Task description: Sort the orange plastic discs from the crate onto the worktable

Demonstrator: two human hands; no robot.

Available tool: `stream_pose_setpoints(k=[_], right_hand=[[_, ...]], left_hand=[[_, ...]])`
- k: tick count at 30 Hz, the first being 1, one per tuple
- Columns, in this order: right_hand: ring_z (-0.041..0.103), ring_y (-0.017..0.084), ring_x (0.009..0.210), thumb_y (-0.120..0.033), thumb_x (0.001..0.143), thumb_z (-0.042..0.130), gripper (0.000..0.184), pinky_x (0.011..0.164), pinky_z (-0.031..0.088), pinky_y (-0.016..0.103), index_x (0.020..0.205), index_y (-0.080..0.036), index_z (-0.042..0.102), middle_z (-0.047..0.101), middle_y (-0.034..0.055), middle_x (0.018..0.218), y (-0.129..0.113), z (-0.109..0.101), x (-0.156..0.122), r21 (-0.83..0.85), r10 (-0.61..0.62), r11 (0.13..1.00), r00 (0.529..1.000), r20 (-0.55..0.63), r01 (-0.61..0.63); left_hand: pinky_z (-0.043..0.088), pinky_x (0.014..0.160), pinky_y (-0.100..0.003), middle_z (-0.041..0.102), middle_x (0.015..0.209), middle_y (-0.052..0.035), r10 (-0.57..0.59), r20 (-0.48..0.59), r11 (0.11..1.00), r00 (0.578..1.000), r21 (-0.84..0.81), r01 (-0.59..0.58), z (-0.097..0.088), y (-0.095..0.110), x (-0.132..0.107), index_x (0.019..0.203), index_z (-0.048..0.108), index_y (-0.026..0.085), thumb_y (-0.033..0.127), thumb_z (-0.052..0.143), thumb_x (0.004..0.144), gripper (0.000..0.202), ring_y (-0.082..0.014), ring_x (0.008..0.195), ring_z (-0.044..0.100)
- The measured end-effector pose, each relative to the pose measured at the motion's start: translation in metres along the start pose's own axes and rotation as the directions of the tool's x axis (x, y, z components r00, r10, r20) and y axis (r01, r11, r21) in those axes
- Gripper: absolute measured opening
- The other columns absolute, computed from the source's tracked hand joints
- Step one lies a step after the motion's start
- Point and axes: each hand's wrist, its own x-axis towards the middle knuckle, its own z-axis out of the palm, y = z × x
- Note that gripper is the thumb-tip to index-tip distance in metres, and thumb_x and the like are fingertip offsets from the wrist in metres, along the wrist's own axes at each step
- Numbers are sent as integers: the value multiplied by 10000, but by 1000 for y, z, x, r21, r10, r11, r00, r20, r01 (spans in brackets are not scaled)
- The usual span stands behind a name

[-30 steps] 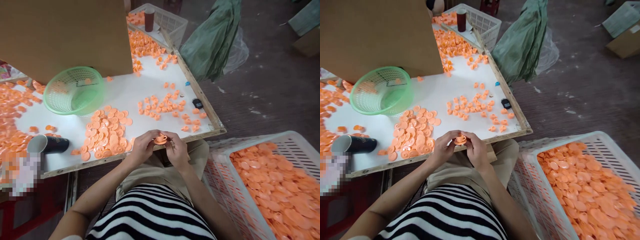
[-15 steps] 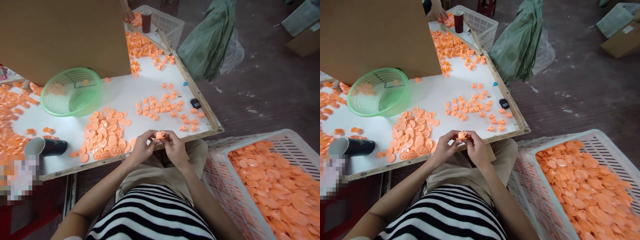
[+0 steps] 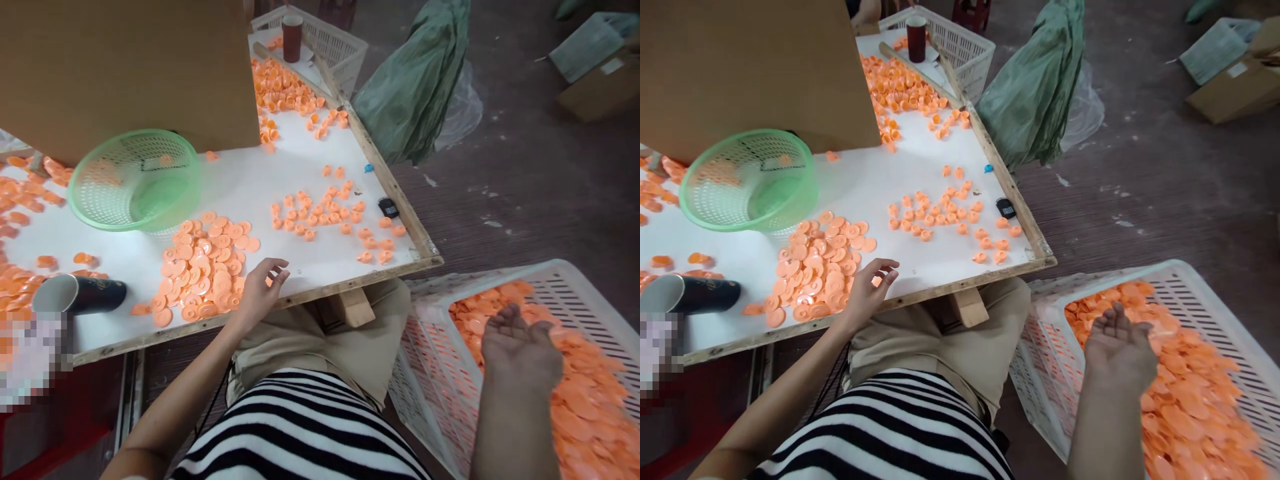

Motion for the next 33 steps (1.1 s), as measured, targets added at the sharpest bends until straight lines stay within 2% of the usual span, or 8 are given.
stream_pose_setpoints(k=[3, 6, 11, 15, 19, 25, 29, 33], right_hand=[[612, 190, 666, -489, 697, 667, 289, 631, 525, 400, 819, -239, 589, 633, 78, 836, -9, 22, -23, 138, 125, 983, 992, -2, -123], [611, 175, 683, -456, 748, 657, 377, 692, 521, 371, 1009, -185, 644, 672, 65, 876, -30, 79, -55, -44, -36, 998, 961, 273, 50], [618, 255, 871, -239, 808, 577, 242, 866, 457, 426, 1008, -159, 687, 687, 130, 995, -48, 158, -80, -334, -198, 729, 651, 733, 597], [625, 237, 842, -149, 811, 552, 206, 821, 461, 375, 971, -161, 680, 683, 104, 943, -44, 191, -109, -252, -159, 707, 496, 854, 660], [632, 218, 851, -200, 839, 589, 160, 809, 458, 350, 979, -185, 664, 680, 75, 962, -45, 211, -149, -65, -215, 775, 360, 908, 628], [620, 200, 776, -277, 897, 536, 174, 821, 444, 367, 973, -180, 658, 677, 83, 980, -51, 209, -163, -28, -291, 800, 429, 855, 599], [610, 196, 747, -356, 899, 525, 233, 773, 471, 342, 935, -180, 674, 690, 93, 956, -54, 199, -157, -43, -249, 864, 498, 831, 502], [639, 193, 753, -400, 883, 523, 282, 701, 498, 306, 986, -193, 684, 712, 72, 897, -51, 204, -153, -104, -88, 936, 511, 855, 337]], left_hand=[[486, 732, -285, 669, 960, -41, 34, 17, 995, 999, 94, -35, -2, -5, 0, 1041, 623, 199, 295, 552, 910, 177, -155, 837, 619], [488, 766, -305, 650, 989, -47, 78, 55, 973, 995, 213, -88, -13, -10, 0, 1024, 620, 200, 252, 561, 898, 149, -172, 876, 604], [482, 843, -349, 635, 1035, -64, 70, 44, 901, 997, 425, -82, -50, -23, -8, 1024, 626, 196, 189, 598, 860, 166, -208, 940, 590], [470, 887, -383, 629, 1031, -74, 27, 70, 859, 997, 508, -59, -67, -36, -20, 1000, 644, 192, 168, 626, 826, 177, -248, 1016, 568], [462, 879, -409, 595, 1042, -101, 36, 128, 817, 991, 567, -103, -56, -40, -21, 1034, 658, 176, 210, 665, 804, 233, -264, 998, 542], [447, 817, -389, 607, 987, -110, 8, 208, 815, 978, 565, -127, -33, -28, -9, 918, 636, 160, 161, 674, 753, 169, -265, 943, 544], [427, 657, -275, 614, 745, -7, -94, 210, 961, 973, 274, 33, -18, -14, 0, 846, 579, 191, 180, 609, 795, 60, -158, 697, 554], [420, 639, -231, 643, 765, 4, -84, 130, 995, 988, -42, 90, 12, -5, 26, 857, 578, 183, 221, 626, 789, 92, -122, 694, 570]])
